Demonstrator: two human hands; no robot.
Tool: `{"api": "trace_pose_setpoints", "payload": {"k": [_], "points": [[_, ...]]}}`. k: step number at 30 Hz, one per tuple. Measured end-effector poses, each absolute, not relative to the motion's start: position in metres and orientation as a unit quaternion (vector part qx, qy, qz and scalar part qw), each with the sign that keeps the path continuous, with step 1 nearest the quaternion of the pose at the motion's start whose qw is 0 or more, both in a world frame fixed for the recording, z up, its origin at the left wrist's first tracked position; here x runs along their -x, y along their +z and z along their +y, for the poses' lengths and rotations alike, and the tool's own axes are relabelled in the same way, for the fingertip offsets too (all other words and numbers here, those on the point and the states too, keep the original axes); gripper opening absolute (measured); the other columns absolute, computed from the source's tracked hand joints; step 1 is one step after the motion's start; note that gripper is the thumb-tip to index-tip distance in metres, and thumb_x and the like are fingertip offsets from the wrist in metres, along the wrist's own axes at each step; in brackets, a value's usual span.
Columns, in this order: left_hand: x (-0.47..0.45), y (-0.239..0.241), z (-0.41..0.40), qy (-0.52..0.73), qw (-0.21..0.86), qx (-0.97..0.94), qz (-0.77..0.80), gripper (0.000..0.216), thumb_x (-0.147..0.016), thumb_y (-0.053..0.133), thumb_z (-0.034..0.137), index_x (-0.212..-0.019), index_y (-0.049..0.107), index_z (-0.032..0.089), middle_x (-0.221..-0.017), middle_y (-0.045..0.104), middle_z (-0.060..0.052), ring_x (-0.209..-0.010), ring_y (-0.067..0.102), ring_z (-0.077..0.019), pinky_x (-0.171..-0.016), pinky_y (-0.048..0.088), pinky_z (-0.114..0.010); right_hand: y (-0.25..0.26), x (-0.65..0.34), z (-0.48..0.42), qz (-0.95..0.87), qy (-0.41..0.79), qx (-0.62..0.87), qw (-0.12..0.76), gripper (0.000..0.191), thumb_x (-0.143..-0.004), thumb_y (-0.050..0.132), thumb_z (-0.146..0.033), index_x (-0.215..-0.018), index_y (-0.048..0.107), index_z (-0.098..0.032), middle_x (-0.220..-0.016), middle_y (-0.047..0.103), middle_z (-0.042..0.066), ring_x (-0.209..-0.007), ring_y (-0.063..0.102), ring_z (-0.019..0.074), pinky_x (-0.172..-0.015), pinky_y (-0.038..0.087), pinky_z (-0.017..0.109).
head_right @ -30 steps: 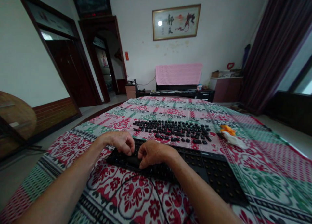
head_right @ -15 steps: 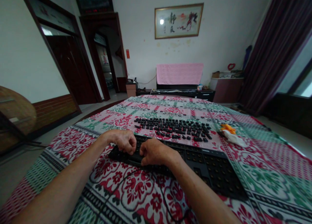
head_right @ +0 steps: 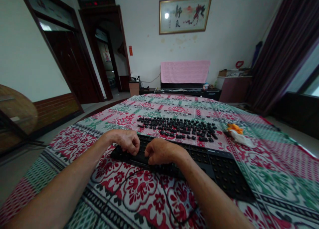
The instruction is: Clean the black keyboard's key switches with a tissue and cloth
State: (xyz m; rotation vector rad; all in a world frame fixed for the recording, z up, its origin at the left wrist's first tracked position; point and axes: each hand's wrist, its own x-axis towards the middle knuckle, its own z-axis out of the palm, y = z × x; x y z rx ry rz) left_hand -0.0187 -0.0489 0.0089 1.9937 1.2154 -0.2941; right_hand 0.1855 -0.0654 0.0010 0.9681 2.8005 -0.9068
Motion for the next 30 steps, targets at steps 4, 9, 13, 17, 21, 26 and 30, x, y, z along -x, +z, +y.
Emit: {"api": "trace_pose_setpoints", "payload": {"k": [4, 9, 13, 17, 21, 26, 30], "points": [[0.0189, 0.0116, -0.0495, -0.113, 0.397, -0.781, 0.468, 0.03, -0.06, 0.057, 0.038, -0.081, 0.063, 0.018, -0.063, 0.056, 0.002, -0.052, 0.046, -0.0062, -0.046, 0.039, -0.014, 0.0029, -0.187, -0.0642, 0.889, -0.33, -0.319, 0.016, 0.032, -0.059, 0.052, -0.022, -0.089, 0.06, -0.017, -0.073, 0.06, 0.0, -0.06, 0.051, 0.0098, -0.05, 0.037, 0.017], [0.018, 0.0179, -0.0519, -0.107, 0.414, -0.788, 0.443, 0.038, -0.057, 0.061, 0.045, -0.085, 0.063, 0.019, -0.065, 0.057, 0.003, -0.054, 0.047, -0.0069, -0.046, 0.038, -0.014, 0.0026, -0.1922, -0.0603, 0.866, -0.38, -0.325, 0.002, 0.028, -0.059, 0.054, -0.022, -0.086, 0.06, -0.017, -0.072, 0.058, -0.002, -0.061, 0.048, 0.0086, -0.052, 0.037, 0.017], [0.0169, 0.0191, -0.0527, -0.113, 0.412, -0.789, 0.442, 0.037, -0.057, 0.062, 0.042, -0.086, 0.064, 0.02, -0.067, 0.058, 0.003, -0.054, 0.047, -0.0066, -0.046, 0.037, -0.014, 0.0007, -0.1939, -0.0562, 0.838, -0.439, -0.324, 0.002, 0.026, -0.061, 0.054, -0.022, -0.085, 0.059, -0.016, -0.07, 0.056, -0.002, -0.057, 0.045, 0.0069, -0.052, 0.037, 0.017], [0.0163, 0.0181, -0.0525, -0.117, 0.41, -0.787, 0.446, 0.034, -0.059, 0.06, 0.041, -0.085, 0.064, 0.019, -0.067, 0.058, 0.003, -0.054, 0.046, -0.0065, -0.047, 0.037, -0.014, 0.0012, -0.1928, -0.0552, 0.811, -0.486, -0.324, 0.001, 0.025, -0.061, 0.055, -0.022, -0.084, 0.058, -0.015, -0.068, 0.054, -0.003, -0.054, 0.042, 0.0055, -0.051, 0.037, 0.017], [0.0185, 0.0163, -0.0508, -0.116, 0.405, -0.793, 0.44, 0.033, -0.059, 0.06, 0.04, -0.084, 0.064, 0.019, -0.066, 0.058, 0.003, -0.054, 0.046, -0.0067, -0.048, 0.038, -0.015, 0.0021, -0.192, -0.0561, 0.818, -0.47, -0.332, -0.003, 0.025, -0.06, 0.056, -0.024, -0.084, 0.058, -0.016, -0.067, 0.054, -0.003, -0.054, 0.043, 0.006, -0.051, 0.037, 0.017], [0.0213, 0.0144, -0.0489, -0.122, 0.401, -0.794, 0.44, 0.033, -0.058, 0.061, 0.041, -0.082, 0.064, 0.019, -0.065, 0.057, 0.003, -0.054, 0.047, -0.0071, -0.047, 0.039, -0.015, 0.0008, -0.1891, -0.0589, 0.849, -0.403, -0.342, -0.016, 0.023, -0.059, 0.057, -0.023, -0.081, 0.06, -0.015, -0.07, 0.057, -0.002, -0.059, 0.047, 0.0075, -0.053, 0.036, 0.017], [0.02, 0.0149, -0.0502, -0.128, 0.399, -0.788, 0.451, 0.034, -0.056, 0.062, 0.04, -0.083, 0.064, 0.018, -0.064, 0.057, 0.003, -0.054, 0.046, -0.0072, -0.045, 0.037, -0.015, -0.0012, -0.1853, -0.0611, 0.856, -0.386, -0.344, -0.013, 0.021, -0.059, 0.056, -0.021, -0.079, 0.059, -0.015, -0.068, 0.056, -0.002, -0.058, 0.046, 0.0074, -0.051, 0.035, 0.017]]}}
